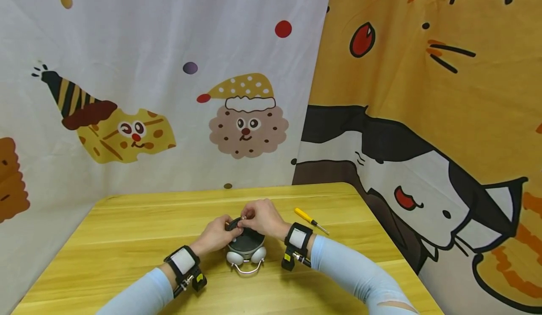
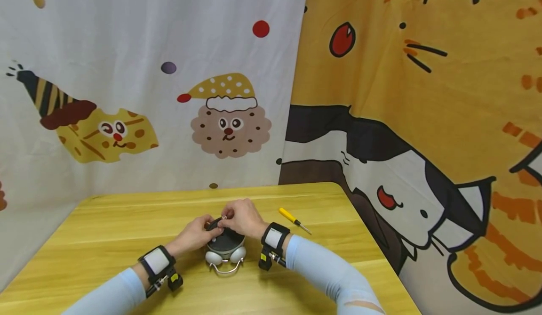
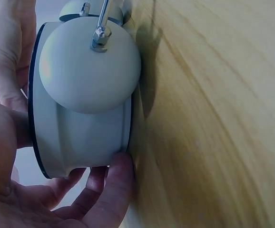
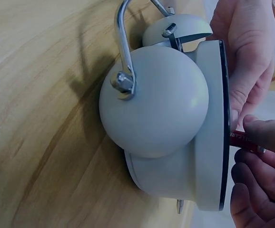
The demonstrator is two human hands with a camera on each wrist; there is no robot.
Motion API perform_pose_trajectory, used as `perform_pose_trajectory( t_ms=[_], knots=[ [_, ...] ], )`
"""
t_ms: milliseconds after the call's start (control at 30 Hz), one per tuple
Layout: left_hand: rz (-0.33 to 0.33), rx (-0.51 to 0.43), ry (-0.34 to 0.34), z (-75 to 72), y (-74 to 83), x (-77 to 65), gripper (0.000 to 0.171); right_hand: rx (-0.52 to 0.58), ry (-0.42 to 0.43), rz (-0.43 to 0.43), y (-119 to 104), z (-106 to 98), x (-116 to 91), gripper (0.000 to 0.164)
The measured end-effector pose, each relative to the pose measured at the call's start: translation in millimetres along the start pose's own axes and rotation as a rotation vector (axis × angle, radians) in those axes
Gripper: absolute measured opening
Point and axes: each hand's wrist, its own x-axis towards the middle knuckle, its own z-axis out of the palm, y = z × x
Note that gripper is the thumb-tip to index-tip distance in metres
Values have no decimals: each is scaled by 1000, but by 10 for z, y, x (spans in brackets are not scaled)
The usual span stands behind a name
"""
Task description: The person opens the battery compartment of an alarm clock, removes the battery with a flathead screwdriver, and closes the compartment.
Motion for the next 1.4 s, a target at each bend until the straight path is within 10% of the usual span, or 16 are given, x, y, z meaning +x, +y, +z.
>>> perform_pose_trajectory(
  t_ms=[233,500,767,1200,1400],
  knots=[
    [-85,-53,-11,-117,293,-124,35,31,-10,-21,37,36,7,15],
    [-36,-10,-26,-44,87,-40,46,90,-26,14,77,15,-22,16],
    [-141,-26,6,-114,428,-183,34,175,-13,54,112,-35,-34,24],
    [-11,-20,-17,-25,73,-37,43,245,9,92,213,-157,-85,13],
    [-77,-13,-12,-74,218,-83,39,302,9,114,243,-235,-96,11]
  ],
)
